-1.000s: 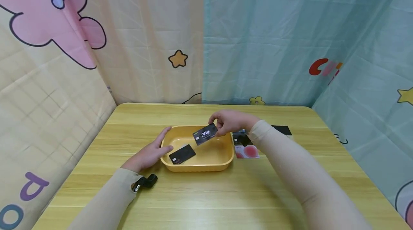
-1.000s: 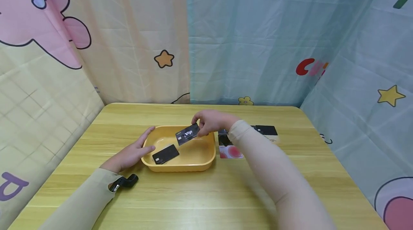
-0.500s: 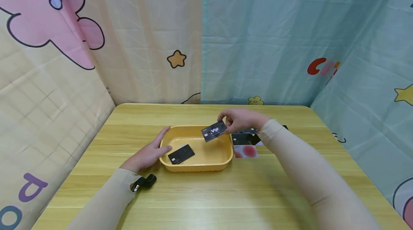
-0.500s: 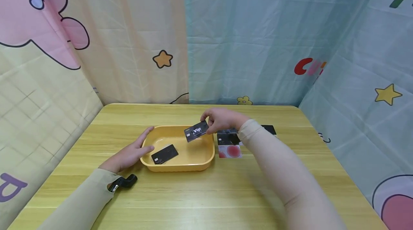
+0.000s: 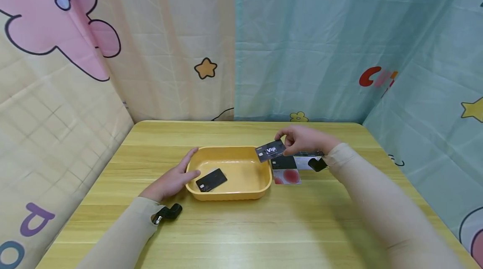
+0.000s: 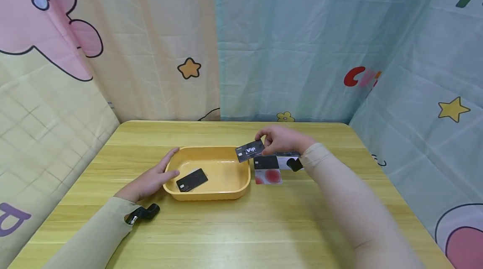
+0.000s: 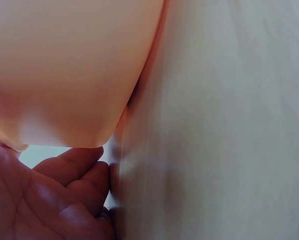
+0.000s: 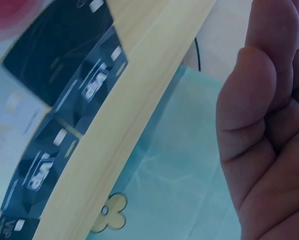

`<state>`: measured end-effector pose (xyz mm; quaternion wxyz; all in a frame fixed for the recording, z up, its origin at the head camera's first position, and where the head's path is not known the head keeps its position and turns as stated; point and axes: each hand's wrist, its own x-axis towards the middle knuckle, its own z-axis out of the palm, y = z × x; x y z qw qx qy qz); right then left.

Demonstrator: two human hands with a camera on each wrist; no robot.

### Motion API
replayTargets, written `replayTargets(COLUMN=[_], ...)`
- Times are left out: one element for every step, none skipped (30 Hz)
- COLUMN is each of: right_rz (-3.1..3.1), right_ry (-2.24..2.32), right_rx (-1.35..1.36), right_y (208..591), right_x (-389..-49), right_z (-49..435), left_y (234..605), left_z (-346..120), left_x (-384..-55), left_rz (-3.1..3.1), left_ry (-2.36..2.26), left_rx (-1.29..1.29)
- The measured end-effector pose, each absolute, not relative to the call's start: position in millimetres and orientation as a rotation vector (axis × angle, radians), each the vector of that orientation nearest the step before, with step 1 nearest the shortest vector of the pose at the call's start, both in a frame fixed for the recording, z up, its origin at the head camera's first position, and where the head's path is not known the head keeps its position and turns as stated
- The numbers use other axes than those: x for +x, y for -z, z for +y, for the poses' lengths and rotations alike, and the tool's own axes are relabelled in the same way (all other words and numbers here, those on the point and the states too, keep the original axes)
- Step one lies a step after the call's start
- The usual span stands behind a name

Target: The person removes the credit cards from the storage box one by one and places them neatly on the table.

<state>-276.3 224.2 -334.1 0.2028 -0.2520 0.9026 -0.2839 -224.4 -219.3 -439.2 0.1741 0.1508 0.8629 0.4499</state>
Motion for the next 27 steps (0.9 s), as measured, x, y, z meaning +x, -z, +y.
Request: replayTargets(right_rz=[2.518,2.519,2.519,2.518,2.518,2.519,2.522,2.520,2.522,2.524,2.523,2.525,2.527,2.531,2.537,2.542,2.547,2.552,2.558,2.562,2.561,2.559,2.554,2.550,2.544,2.538,2.534], right_ry=[0.800,0.807,0.816,0.824,0.829,0.835,0.837,0.846,0.853,0.859,0.870,0.879,0.885,0.888,0.890,0.891,0.893,0.895,0.895,0.896,0.903,0.909,0.917,0.922,0.925,0.926,0.925], right_rx=[-0.686,-0.673,-0.663,-0.648,-0.634,-0.625,-0.614,-0.610,-0.601,-0.594,-0.583,-0.575,-0.561,-0.555,-0.542,-0.532,-0.518,-0.510,-0.505,-0.500,-0.484,-0.466,-0.447,-0.430,-0.409,-0.385,-0.368], right_y=[334.8,335.4,336.3,337.0,338.1,339.5,340.7,342.3,344.1,345.8,347.7,349.3,351.0,352.9,354.7,356.6,358.4,360.2,362.1,363.9,365.7,367.7,369.8,372.1,374.2,376.0,378.2], right_x=[-275.0,-273.6,-272.3,-270.7,-269.3,-267.9,-266.2,-264.7,-263.4,-261.9,-260.5,-258.9,-257.2,-255.5,-253.9,-252.0,-249.9,-247.9,-245.9,-243.8,-241.8,-240.0,-238.3,-237.0,-235.8,-234.4,-233.3], right_z=[229.1,234.1,239.1,243.9,249.2,254.6,260.0,265.6,271.1,276.7,282.2,287.3,292.2,297.2,301.6,306.1,310.2,314.1,318.0,321.7,324.9,328.2,330.9,333.4,335.6,337.3,339.4], left_y=[439.1,438.9,438.6,438.3,438.1,437.9,437.8,437.9,438.1,438.3,438.6,439.0,439.4,439.7,439.9,440.2,440.4,440.5,440.5,440.5,440.3,440.1,439.8,439.4,439.1,438.8,438.5], left_z=[-219.4,-219.5,-219.5,-219.5,-219.3,-219.4,-219.3,-219.3,-219.3,-219.2,-219.1,-219.1,-219.1,-219.1,-219.0,-219.0,-219.0,-218.9,-218.8,-218.8,-218.8,-218.8,-218.7,-218.7,-218.8,-218.8,-218.8], left_x=[-224.2,-224.1,-223.9,-223.8,-223.8,-223.8,-223.9,-224.0,-224.1,-224.4,-224.6,-224.8,-225.0,-225.2,-225.2,-225.2,-225.2,-225.1,-225.1,-225.0,-224.9,-225.0,-225.2,-225.3,-225.3,-225.3,-225.4], left_rz=[2.447,2.448,2.451,2.453,2.453,2.454,2.451,2.450,2.450,2.448,2.446,2.445,2.443,2.443,2.443,2.442,2.442,2.443,2.442,2.442,2.442,2.441,2.440,2.439,2.436,2.434,2.432], left_ry=[-1.273,-1.272,-1.266,-1.262,-1.260,-1.257,-1.260,-1.261,-1.259,-1.262,-1.264,-1.266,-1.268,-1.267,-1.267,-1.268,-1.267,-1.265,-1.265,-1.264,-1.265,-1.266,-1.268,-1.269,-1.275,-1.278,-1.280], left_rx=[0.428,0.429,0.428,0.429,0.430,0.429,0.429,0.429,0.429,0.429,0.429,0.429,0.430,0.430,0.430,0.430,0.430,0.430,0.430,0.428,0.427,0.426,0.426,0.425,0.423,0.424,0.423])
